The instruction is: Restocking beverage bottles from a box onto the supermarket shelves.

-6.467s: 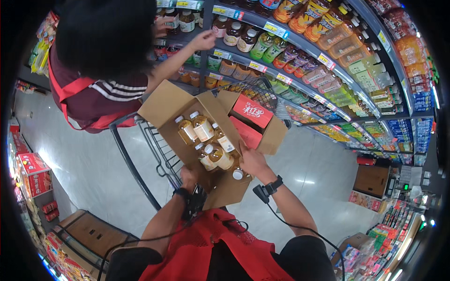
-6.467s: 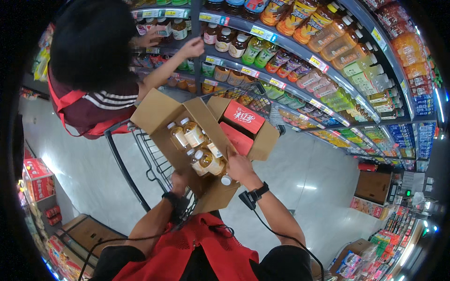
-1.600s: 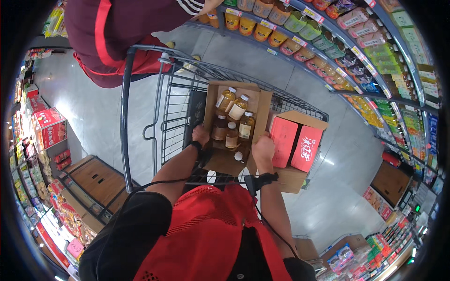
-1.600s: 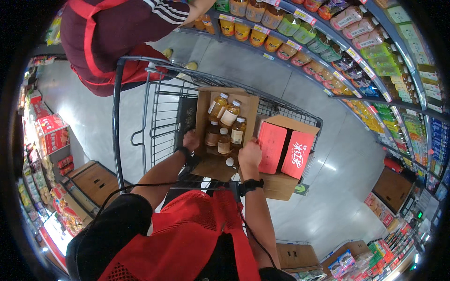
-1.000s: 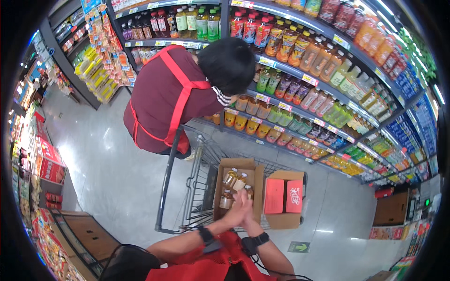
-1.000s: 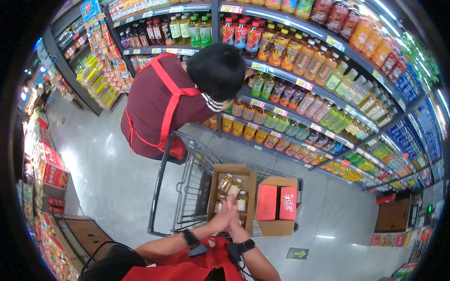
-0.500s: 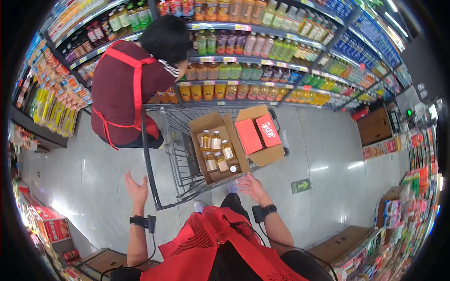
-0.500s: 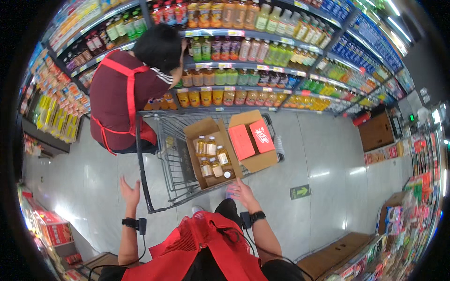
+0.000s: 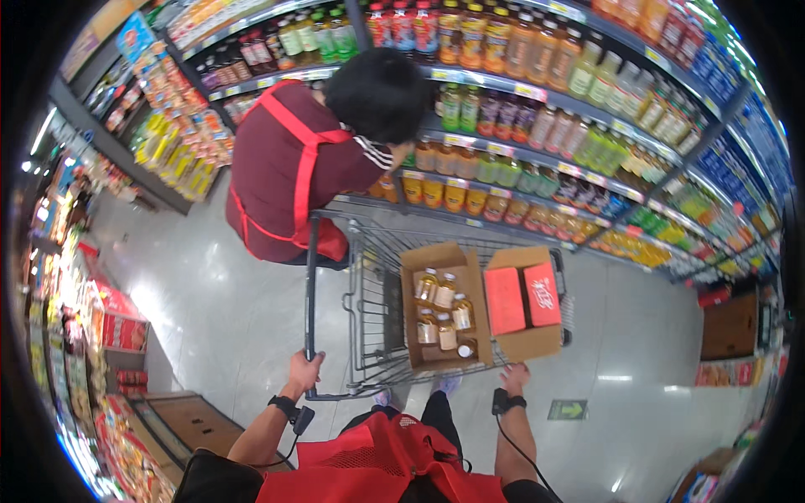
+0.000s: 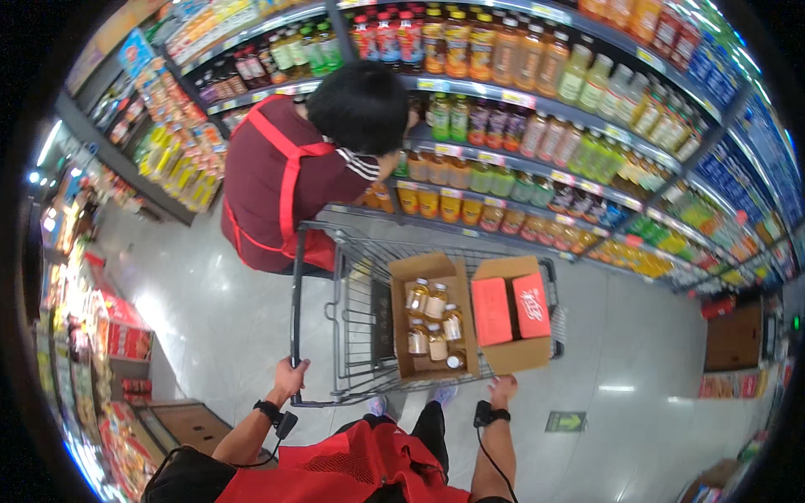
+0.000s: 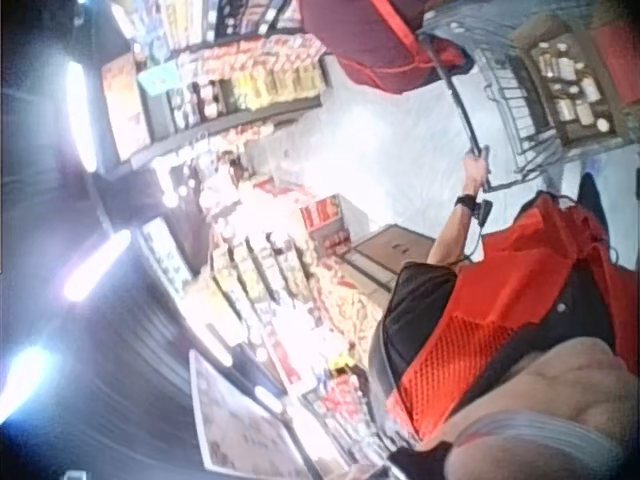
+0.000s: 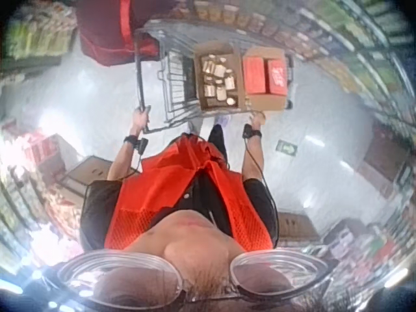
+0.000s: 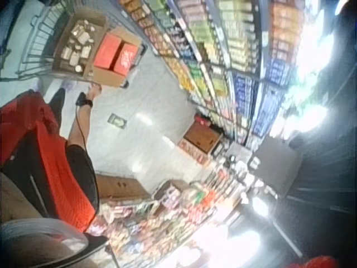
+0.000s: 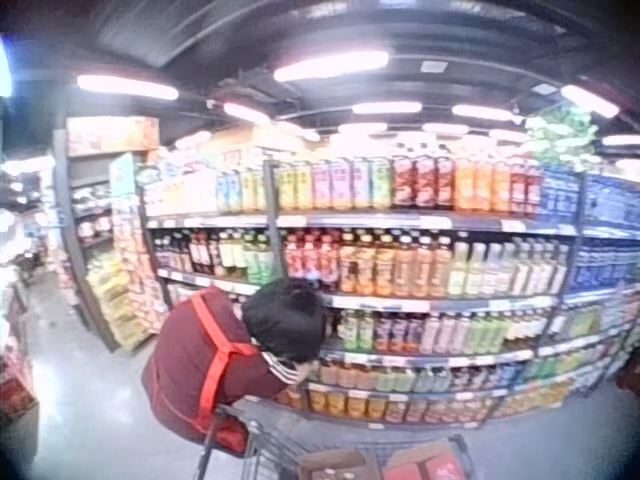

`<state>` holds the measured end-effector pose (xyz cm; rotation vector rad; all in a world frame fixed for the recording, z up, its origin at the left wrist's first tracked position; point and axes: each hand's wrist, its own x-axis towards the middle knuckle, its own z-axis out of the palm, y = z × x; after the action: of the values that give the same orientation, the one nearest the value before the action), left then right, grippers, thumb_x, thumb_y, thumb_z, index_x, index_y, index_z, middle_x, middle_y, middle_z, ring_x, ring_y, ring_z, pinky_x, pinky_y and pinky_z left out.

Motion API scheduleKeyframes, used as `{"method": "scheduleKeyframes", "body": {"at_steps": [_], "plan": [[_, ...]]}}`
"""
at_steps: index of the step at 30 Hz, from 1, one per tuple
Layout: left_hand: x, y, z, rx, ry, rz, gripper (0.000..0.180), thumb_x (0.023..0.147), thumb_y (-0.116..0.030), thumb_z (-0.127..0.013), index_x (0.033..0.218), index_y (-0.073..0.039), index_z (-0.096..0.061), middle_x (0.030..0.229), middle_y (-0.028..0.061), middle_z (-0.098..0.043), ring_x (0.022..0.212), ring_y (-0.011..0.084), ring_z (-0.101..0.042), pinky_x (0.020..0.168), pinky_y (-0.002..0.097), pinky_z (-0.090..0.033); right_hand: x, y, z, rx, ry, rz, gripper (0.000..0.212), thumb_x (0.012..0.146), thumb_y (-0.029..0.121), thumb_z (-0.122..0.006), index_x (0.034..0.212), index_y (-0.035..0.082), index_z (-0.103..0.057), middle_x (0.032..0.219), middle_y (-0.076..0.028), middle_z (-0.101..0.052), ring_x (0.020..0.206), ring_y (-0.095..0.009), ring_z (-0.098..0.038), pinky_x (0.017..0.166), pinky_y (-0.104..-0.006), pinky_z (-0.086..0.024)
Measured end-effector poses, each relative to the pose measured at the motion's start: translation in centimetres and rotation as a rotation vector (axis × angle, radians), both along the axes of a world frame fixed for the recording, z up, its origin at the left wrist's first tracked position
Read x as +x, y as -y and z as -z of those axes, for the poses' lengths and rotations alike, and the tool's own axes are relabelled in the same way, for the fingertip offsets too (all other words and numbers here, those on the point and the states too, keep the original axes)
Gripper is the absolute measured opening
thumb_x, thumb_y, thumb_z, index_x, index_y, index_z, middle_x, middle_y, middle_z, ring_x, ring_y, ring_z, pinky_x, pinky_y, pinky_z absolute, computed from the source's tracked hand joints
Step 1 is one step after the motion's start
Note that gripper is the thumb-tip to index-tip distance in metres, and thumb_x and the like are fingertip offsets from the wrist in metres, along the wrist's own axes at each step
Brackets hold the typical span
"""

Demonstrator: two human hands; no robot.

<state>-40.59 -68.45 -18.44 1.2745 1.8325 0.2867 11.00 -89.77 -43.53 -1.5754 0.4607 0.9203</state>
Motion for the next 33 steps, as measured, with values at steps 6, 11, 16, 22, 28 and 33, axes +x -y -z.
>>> {"method": "scheduleKeyframes", "body": {"at_steps": [6,11,16,22,28,33], "plan": [[1.4,1.3,-0.8,-0.067,-0.027,-0.034,0.035,0.09,-0.028,-0.065,0.085,0.005,-0.054,0.06,0.0105,-0.058,0.046,0.0197,-0.061,0.047,0.0352,-0.053,2.5,-2.1,-1.7,-0.397,0.393,-0.426,0.025,0.091,0.025,-0.063,0.106,0.005,-0.06,0.082,-0.01,-0.066,0.057,-0.021,-0.063,0.036,-0.0318,-0.05],[4.5,2.7,-0.1,-0.092,0.002,0.008,0.034,0.09,-0.03,-0.063,0.081,0.002,-0.057,0.058,0.0086,-0.058,0.045,0.0185,-0.061,0.046,0.0351,-0.051,4.8,4.0,1.3,-0.3,0.495,-0.291,0.027,0.088,0.022,-0.069,0.102,0.001,-0.061,0.074,-0.01,-0.064,0.049,-0.022,-0.063,0.036,-0.0351,-0.049],[11.7,3.0,-0.6,-0.06,0.076,0.08,0.034,0.091,-0.031,-0.064,0.082,0.002,-0.058,0.056,0.0096,-0.058,0.047,0.0189,-0.062,0.047,0.0349,-0.05,10.2,10.4,3.7,-0.389,0.443,-0.225,0.032,0.087,0.007,-0.066,0.115,0.005,-0.052,0.089,-0.012,-0.063,0.057,-0.022,-0.063,0.038,-0.0345,-0.053],[19.7,-0.6,-1.2,-0.025,0.127,0.224,0.036,0.089,-0.032,-0.065,0.082,0.003,-0.059,0.056,0.0117,-0.059,0.048,0.0207,-0.063,0.051,0.0367,-0.051,14.9,13.7,1.9,-0.346,0.311,0.044,0.02,0.093,0.006,-0.056,0.111,0.005,-0.048,0.082,-0.014,-0.064,0.051,-0.023,-0.062,0.036,-0.0351,-0.053],[25.3,-2.9,-0.2,-0.005,0.153,0.31,0.036,0.087,-0.03,-0.065,0.082,0.005,-0.058,0.053,0.0114,-0.058,0.047,0.0206,-0.063,0.05,0.0357,-0.051,19.7,13.9,-0.2,-0.408,0.175,-0.052,0.022,0.099,0.019,-0.048,0.117,0.006,-0.049,0.082,-0.014,-0.063,0.044,-0.025,-0.058,0.04,-0.0392,-0.056],[28.4,-4.5,-0.4,-0.002,0.15,0.33,0.037,0.087,-0.031,-0.065,0.088,0.007,-0.06,0.057,0.0115,-0.06,0.047,0.02,-0.063,0.049,0.0351,-0.052,22.6,12.1,-1.0,-0.182,0.125,-0.004,0.027,0.099,0.026,-0.049,0.103,0.001,-0.056,0.083,-0.015,-0.066,0.053,-0.024,-0.062,0.047,-0.0376,-0.058]]}}
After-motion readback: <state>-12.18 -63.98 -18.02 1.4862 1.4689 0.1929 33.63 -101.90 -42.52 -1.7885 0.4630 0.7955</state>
